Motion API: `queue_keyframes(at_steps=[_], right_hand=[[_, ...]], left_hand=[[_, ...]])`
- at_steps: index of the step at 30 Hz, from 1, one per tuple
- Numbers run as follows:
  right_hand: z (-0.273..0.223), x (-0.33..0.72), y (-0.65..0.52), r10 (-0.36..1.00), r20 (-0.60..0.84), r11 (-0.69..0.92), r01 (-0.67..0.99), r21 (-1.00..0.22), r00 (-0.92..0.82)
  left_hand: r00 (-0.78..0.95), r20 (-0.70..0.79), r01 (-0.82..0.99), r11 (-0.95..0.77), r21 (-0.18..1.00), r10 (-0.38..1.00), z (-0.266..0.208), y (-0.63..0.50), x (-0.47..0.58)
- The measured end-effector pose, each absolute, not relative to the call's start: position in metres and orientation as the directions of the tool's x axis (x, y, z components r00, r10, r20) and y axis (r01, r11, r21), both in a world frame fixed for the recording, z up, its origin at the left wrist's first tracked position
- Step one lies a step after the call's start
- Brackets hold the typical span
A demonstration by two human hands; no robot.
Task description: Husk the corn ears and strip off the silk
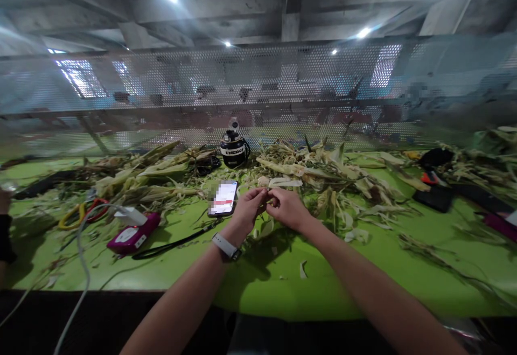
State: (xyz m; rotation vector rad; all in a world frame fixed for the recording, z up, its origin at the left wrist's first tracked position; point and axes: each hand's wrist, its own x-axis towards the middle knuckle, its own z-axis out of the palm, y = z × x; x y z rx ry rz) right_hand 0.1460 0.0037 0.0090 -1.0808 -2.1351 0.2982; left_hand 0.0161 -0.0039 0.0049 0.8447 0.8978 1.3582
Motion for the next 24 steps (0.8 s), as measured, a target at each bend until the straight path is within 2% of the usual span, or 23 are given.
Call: queue_keyframes(at_steps=[5,13,20,24], right_hand=[[0.005,0.144,0.006,0.78,0.503,0.613,0.615,-0.496,-0.372],[0.016,0.154,0.007,0.79,0.455,0.593,0.327,-0.736,-0.41],[0.025,0.156,0.006,0.858,0.365,0.416,0.073,-0.906,-0.362],[0.03,0.155,0.005,0.897,0.309,0.322,-0.012,-0.947,-0.315]], left_hand=[[-0.018,-0.069,-0.447,0.054,0.893,0.997,0.006,-0.004,0.017],[-0.039,-0.014,-0.392,-0.002,0.92,0.999,0.0,0.0,0.015],[-0.039,0.22,-0.131,-0.223,0.966,0.975,0.002,-0.005,0.016],[-0.041,0.398,0.129,-0.39,0.912,0.917,0.002,-0.008,0.017]])
